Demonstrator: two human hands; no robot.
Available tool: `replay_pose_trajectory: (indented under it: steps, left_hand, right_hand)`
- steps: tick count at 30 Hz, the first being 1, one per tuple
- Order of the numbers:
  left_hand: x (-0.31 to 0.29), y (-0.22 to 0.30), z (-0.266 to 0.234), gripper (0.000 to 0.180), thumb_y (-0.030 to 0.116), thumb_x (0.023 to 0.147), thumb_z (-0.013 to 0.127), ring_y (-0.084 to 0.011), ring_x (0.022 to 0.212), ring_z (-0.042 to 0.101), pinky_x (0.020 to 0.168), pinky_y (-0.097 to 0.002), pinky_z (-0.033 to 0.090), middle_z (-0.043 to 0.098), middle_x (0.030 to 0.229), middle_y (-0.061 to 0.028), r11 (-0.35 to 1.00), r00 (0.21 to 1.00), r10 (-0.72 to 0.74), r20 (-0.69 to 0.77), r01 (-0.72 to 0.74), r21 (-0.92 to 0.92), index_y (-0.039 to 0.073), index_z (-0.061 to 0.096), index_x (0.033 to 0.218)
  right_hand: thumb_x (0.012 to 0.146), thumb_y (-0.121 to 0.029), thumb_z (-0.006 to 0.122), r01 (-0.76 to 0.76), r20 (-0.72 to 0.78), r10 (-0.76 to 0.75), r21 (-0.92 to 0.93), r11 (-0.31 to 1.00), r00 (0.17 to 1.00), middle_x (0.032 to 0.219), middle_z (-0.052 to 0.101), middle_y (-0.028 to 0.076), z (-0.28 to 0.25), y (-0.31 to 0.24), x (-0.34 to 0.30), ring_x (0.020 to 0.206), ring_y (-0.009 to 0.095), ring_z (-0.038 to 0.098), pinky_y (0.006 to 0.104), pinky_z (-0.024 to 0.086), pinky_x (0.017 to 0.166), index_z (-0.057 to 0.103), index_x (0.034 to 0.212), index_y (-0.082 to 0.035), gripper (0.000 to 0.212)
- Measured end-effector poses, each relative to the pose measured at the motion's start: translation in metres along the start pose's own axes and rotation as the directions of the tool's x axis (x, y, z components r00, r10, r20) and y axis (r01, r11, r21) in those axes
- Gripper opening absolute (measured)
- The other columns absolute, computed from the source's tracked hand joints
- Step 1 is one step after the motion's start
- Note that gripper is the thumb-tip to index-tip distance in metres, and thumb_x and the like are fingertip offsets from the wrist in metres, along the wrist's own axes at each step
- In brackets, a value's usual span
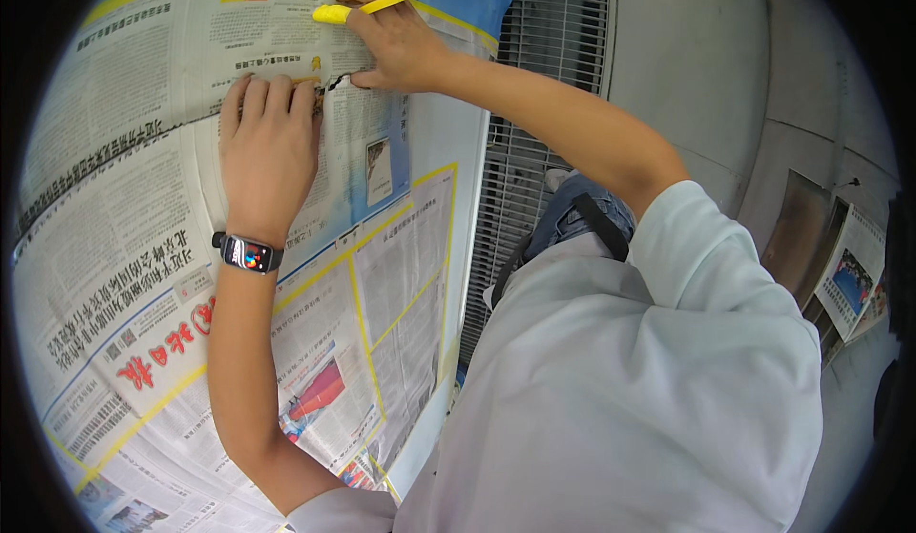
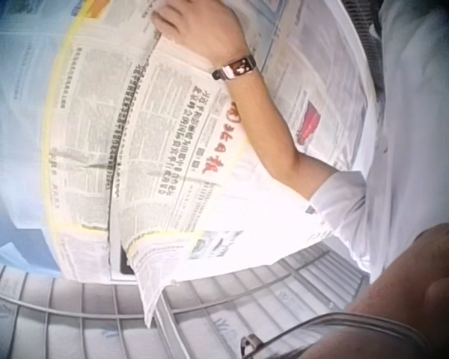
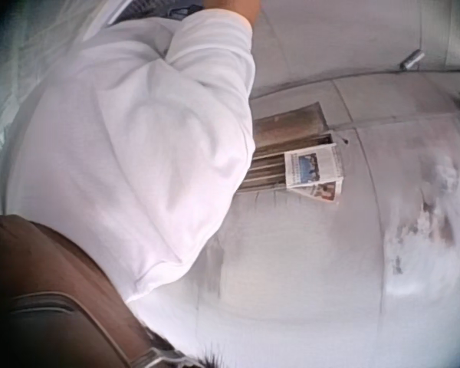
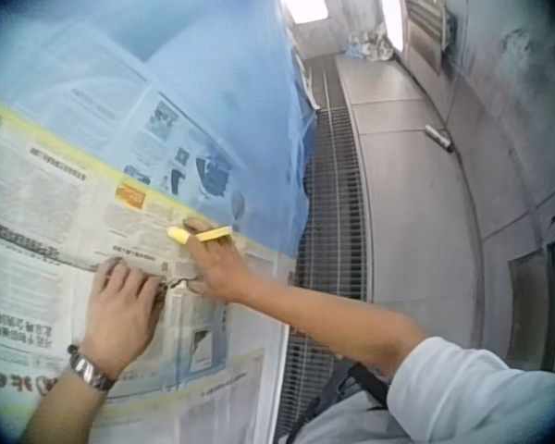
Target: The person sits by a car wheel, then retrieves newspapers and uses yellow tape to affix them to the side of a blue and white vehicle. The person smooths the newspaper and applies tape along the edges to secure the coverage.
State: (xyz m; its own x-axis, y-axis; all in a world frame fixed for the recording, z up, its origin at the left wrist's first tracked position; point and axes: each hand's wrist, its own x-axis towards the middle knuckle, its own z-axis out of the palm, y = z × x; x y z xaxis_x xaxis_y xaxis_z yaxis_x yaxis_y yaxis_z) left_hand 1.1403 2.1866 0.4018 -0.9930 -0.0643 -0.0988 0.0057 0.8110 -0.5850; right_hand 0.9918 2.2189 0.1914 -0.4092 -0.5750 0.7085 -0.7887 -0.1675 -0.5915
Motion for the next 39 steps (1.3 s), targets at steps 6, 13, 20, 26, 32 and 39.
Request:
replay_pose_trajectory:
  steps: [6,13,20,26,32,39]
  left_hand:
    - [0.008,0.008,0.026,0.041,0.019,0.094,0.063,-0.0246,0.132,0.052,0.121,-0.0435,0.033,0.06,0.137,-0.0062,0.984,0.981,0.159,0.116,-0.167,0.068,0.006,0.063,0.133]
    - [0.008,0.046,0.08,0.048,0.019,0.093,0.055,-0.0263,0.136,0.048,0.124,-0.0399,0.03,0.057,0.144,-0.0109,0.963,0.945,0.267,0.191,-0.267,-0.027,-0.005,0.061,0.134]
    - [0.029,0.08,0.118,0.051,0.022,0.093,0.06,-0.024,0.136,0.045,0.12,-0.0388,0.031,0.054,0.144,-0.007,0.96,0.903,0.24,0.357,-0.275,0.05,-0.002,0.058,0.139]
    - [0.03,0.09,0.135,0.044,0.022,0.095,0.051,-0.0216,0.133,0.041,0.119,-0.0372,0.023,0.052,0.138,-0.0037,0.957,0.929,0.18,0.324,-0.241,0.162,0.004,0.064,0.133]
    - [0.036,0.105,0.155,0.052,0.029,0.098,0.053,-0.018,0.137,0.039,0.123,-0.0411,0.016,0.051,0.138,-0.0018,0.906,0.894,0.141,0.424,-0.289,0.309,0.007,0.053,0.146]
    - [0.033,0.119,0.169,0.057,0.027,0.099,0.053,-0.0203,0.129,0.043,0.118,-0.0398,0.023,0.053,0.138,-0.0038,0.955,0.873,0.144,0.466,-0.245,0.165,0.002,0.05,0.15]
  right_hand:
    - [0.069,-0.04,0.093,-0.116,0.007,0.116,-0.007,0.993,0.993,0.153,0.041,0.018,-0.002,0.024,-0.015,0.14,0.038,0.04,0.0505,0.034,0.115,0.049,0.138,-0.006,0.089]
    - [0.082,-0.024,0.083,-0.329,0.002,0.329,0.033,0.944,0.944,0.147,0.048,0.022,-0.008,0.043,-0.078,0.133,0.039,0.046,0.0501,0.039,0.109,0.059,0.128,-0.002,0.057]
    - [0.084,-0.01,0.075,-0.492,0.329,0.426,0.147,0.858,0.843,0.145,0.052,0.017,0.014,0.023,-0.16,0.122,0.04,0.053,0.0495,0.042,0.104,0.062,0.132,-0.009,0.05]
    - [0.086,-0.016,0.068,-0.643,0.416,0.546,0.135,0.754,0.727,0.142,0.05,0.024,0.032,0.013,-0.16,0.126,0.043,0.052,0.0549,0.041,0.102,0.059,0.137,-0.012,0.051]
    - [0.087,-0.017,0.066,-0.715,0.478,0.59,0.123,0.688,0.65,0.135,0.054,0.026,0.025,0.015,-0.18,0.125,0.044,0.053,0.0547,0.042,0.099,0.059,0.135,-0.01,0.05]
    - [0.088,-0.016,0.072,-0.788,0.579,0.653,-0.028,0.615,0.489,0.131,0.057,0.023,-0.006,0.022,-0.234,0.113,0.039,0.058,0.0482,0.045,0.097,0.058,0.132,-0.007,0.047]
